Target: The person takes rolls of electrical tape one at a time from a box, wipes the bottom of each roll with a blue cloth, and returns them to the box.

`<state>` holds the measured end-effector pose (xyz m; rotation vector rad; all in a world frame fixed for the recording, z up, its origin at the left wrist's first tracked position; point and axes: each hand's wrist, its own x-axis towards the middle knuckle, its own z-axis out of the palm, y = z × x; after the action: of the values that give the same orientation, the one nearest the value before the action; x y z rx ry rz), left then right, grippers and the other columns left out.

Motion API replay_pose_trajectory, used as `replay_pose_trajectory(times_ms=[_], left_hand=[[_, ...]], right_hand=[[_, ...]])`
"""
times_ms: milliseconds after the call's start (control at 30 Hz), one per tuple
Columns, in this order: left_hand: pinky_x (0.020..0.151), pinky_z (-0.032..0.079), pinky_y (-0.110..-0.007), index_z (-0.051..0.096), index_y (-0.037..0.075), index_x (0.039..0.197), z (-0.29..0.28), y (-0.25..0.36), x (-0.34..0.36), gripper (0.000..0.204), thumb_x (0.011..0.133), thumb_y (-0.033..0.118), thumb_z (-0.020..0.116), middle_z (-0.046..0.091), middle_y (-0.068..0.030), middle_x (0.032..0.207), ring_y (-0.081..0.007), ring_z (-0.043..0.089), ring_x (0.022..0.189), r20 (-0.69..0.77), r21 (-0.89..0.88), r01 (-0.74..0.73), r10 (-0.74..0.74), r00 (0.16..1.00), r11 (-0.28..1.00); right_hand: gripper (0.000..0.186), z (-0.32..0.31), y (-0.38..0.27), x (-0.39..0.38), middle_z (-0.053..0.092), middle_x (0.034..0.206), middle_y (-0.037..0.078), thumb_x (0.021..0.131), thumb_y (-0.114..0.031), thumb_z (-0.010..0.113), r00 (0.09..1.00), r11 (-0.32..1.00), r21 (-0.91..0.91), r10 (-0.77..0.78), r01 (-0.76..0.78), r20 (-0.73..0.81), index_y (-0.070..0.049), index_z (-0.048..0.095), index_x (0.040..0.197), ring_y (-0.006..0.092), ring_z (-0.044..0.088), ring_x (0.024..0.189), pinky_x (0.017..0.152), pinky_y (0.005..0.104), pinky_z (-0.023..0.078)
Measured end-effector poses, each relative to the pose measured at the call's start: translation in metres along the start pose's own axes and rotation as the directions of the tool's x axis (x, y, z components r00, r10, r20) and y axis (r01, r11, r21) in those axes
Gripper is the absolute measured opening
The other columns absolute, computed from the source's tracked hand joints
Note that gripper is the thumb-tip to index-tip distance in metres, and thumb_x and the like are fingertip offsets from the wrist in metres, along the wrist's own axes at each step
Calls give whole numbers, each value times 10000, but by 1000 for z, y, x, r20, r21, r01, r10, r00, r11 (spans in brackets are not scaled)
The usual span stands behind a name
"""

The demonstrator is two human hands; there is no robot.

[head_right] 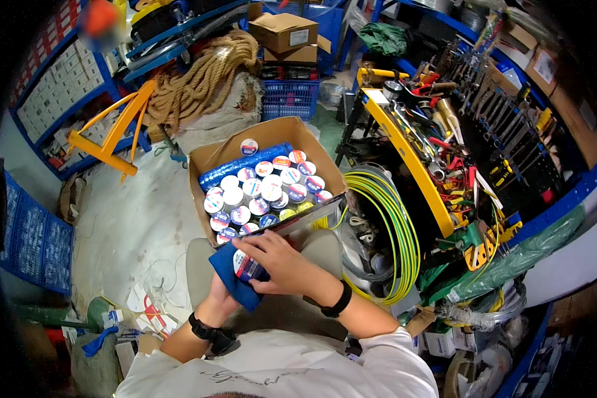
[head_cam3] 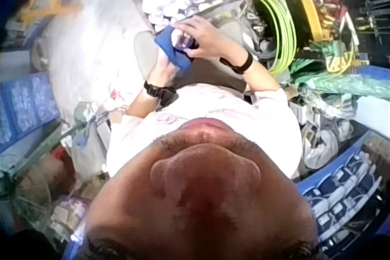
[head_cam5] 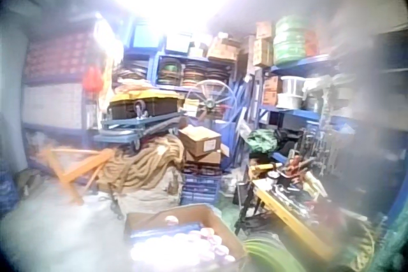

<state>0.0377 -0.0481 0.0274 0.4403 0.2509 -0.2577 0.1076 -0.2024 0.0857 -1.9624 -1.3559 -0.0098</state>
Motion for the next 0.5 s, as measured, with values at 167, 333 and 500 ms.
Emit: replay_pose_trajectory(times_ms=[167, 333, 500], left_hand=[[972, 421, -377, 445, 75, 1270, 5, 3, -3, 450, 960, 387, 350, 516, -96, 1248, -229, 522, 1122, -39, 29, -101, 102, 994, 994], [948, 439, -370, 472, 74, 1257, -4, 7, -6, 453, 949, 390, 369, 533, -99, 1232, -224, 539, 1100, -46, -1, -19, 18, 999, 1000], [957, 431, -350, 456, 68, 1265, 7, 14, -7, 468, 952, 404, 363, 540, -94, 1218, -208, 536, 1105, -59, 66, -137, 141, 988, 988]], right_hand=[[644, 16, -7, -2, 526, 1141, 122, 685, -233, 725, 989, 986, -131, 86, -102, -123, -56, 470, 1249, 315, 480, 1069, 1012, 518, 295], [700, 17, 1, 4, 522, 1137, 105, 624, -251, 712, 1000, 1000, -5, -11, 11, 13, -64, 461, 1250, 283, 481, 1066, 1052, 585, 205], [731, 22, -13, 6, 496, 1079, 119, 630, -302, 744, 986, 982, -157, 83, -106, -146, -59, 451, 1254, 297, 459, 1065, 1047, 565, 212]])
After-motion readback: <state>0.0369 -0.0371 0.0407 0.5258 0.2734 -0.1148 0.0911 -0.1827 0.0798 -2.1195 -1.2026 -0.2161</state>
